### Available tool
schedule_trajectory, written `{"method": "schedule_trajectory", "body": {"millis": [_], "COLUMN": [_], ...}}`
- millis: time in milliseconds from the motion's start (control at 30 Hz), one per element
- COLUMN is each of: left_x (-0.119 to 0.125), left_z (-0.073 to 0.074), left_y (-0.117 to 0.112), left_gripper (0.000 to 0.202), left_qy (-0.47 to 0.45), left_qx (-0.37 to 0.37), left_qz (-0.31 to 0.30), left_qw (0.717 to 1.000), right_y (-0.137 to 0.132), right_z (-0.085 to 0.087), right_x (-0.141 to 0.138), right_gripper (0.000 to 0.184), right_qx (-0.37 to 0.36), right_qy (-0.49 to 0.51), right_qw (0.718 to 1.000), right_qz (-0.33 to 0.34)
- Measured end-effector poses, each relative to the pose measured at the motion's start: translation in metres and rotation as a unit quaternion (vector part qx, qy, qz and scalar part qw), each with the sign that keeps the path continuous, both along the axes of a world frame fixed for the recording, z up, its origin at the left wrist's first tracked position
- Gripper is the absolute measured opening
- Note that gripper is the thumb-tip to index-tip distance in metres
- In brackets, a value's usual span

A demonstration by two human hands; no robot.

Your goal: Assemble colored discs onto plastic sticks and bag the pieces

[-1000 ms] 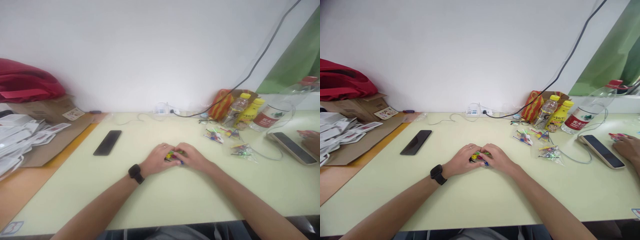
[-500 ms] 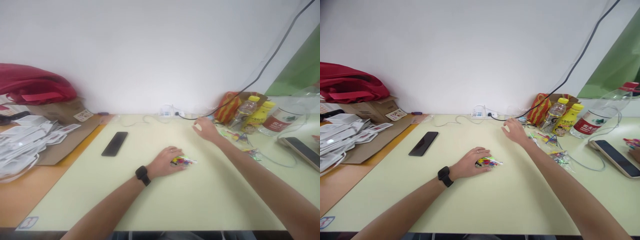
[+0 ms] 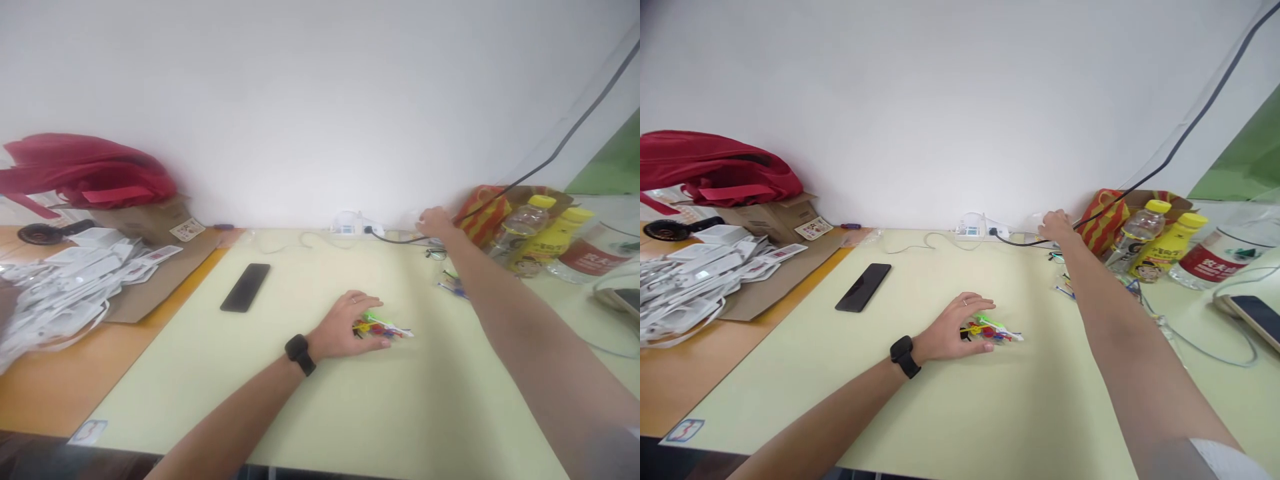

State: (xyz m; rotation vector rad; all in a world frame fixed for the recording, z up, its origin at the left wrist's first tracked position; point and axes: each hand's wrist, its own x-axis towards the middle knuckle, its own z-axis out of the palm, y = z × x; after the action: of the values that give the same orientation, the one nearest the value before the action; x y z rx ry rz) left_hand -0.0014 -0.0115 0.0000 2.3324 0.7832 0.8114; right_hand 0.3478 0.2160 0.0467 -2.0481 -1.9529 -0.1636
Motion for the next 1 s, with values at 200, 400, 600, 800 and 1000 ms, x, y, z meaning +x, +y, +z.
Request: {"method": "schedule_trajectory", "body": {"millis": [200, 400, 600, 800, 1000], "left_x": [-0.003, -0.001, -0.007, -0.026, -0.039], "left_z": [0.006, 0.035, 0.090, 0.103, 0.095], "left_y": [0.004, 0.020, 0.067, 0.097, 0.098], "left_gripper": [0.061, 0.063, 0.036, 0.022, 0.044], "left_qy": [-0.041, -0.089, 0.094, 0.123, -0.006], "left_qx": [0.053, 0.137, -0.068, -0.130, -0.192], "left_qz": [0.064, 0.202, -0.024, -0.071, 0.040], "left_qw": [0.996, 0.966, 0.993, 0.981, 0.980], "right_y": [-0.053, -0.166, -0.197, -0.183, -0.174], "right_z": [0.025, 0.067, 0.083, 0.072, 0.061], "right_x": [-0.043, -0.071, -0.085, -0.071, -0.058], "right_gripper": [0.021, 0.036, 0.037, 0.031, 0.029], "right_qx": [0.176, -0.136, -0.232, -0.234, -0.166], "right_qy": [0.160, 0.325, 0.301, 0.245, 0.351], "right_qw": [0.960, 0.864, 0.846, 0.881, 0.871], "right_qz": [0.145, 0.359, 0.373, 0.329, 0.302]}}
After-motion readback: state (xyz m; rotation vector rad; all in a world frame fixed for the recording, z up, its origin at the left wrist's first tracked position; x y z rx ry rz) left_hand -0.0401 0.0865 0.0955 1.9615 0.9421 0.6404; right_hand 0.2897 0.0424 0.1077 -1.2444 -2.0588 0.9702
